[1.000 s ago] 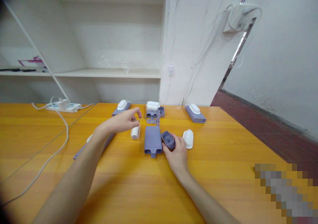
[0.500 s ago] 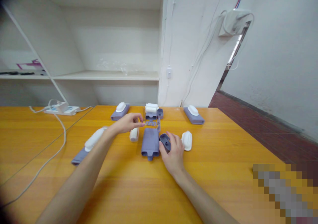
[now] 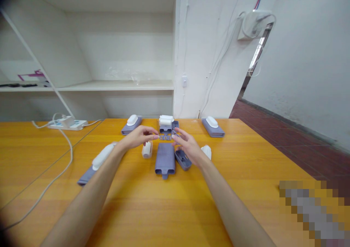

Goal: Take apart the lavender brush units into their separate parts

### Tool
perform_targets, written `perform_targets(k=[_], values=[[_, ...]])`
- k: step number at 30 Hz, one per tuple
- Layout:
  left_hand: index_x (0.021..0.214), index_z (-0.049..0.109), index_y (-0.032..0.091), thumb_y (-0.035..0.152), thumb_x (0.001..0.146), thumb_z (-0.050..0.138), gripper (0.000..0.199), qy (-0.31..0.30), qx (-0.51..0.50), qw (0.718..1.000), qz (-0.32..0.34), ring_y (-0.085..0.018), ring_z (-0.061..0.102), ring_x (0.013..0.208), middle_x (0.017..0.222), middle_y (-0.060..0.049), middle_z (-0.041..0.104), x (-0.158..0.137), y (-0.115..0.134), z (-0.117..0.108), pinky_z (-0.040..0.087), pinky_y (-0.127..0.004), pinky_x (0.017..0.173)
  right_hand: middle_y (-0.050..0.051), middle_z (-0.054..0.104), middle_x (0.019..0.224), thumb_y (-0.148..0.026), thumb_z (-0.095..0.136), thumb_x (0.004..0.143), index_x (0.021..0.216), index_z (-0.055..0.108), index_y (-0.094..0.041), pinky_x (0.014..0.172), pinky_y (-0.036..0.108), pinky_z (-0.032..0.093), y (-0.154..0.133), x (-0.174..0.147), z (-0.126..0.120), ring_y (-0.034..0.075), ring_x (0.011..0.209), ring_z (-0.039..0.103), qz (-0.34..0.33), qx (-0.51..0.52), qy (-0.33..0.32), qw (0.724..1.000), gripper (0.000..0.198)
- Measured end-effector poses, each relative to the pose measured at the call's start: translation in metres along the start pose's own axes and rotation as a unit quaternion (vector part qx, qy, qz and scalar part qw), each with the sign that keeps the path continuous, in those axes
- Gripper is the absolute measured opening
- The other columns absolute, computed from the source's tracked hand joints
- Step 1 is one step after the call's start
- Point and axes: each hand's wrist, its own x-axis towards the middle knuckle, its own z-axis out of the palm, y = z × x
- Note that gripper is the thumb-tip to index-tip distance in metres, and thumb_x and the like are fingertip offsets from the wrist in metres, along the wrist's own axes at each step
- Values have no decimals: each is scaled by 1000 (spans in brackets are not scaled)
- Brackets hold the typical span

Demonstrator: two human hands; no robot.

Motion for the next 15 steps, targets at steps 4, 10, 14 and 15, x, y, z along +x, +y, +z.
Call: perform_targets(k=[4,10,14,15], values=[[95,67,14,52,76,57,44,-21,1,1000,-2,-8,45,49,66,0,56,0,2,1,40,-19,42,5,63,110,-43,57,84,120,56,-24,56,23,48,0,-4,-6,12,70,60,60,90,-58,993,41],[98,67,15,52,76,58,44,-10,24,1000,2,-9,44,50,62,2,51,1,0,2,37,-19,43,5,68,92,-36,60,83,116,59,-22,60,23,50,6,-1,-9,12,71,62,82,124,-20,989,36],[94,68,16,50,70,66,41,32,79,996,35,-9,43,53,58,4,48,3,-3,6,33,-20,48,6,70,90,-31,64,81,106,62,-19,63,24,52,8,2,-7,13,71,64,94,128,16,987,28],[91,68,16,49,68,68,41,47,92,994,43,-10,43,54,58,4,47,4,-4,6,33,-20,49,7,70,90,-32,64,81,102,63,-18,64,26,53,8,2,-7,14,71,65,108,125,19,986,25]])
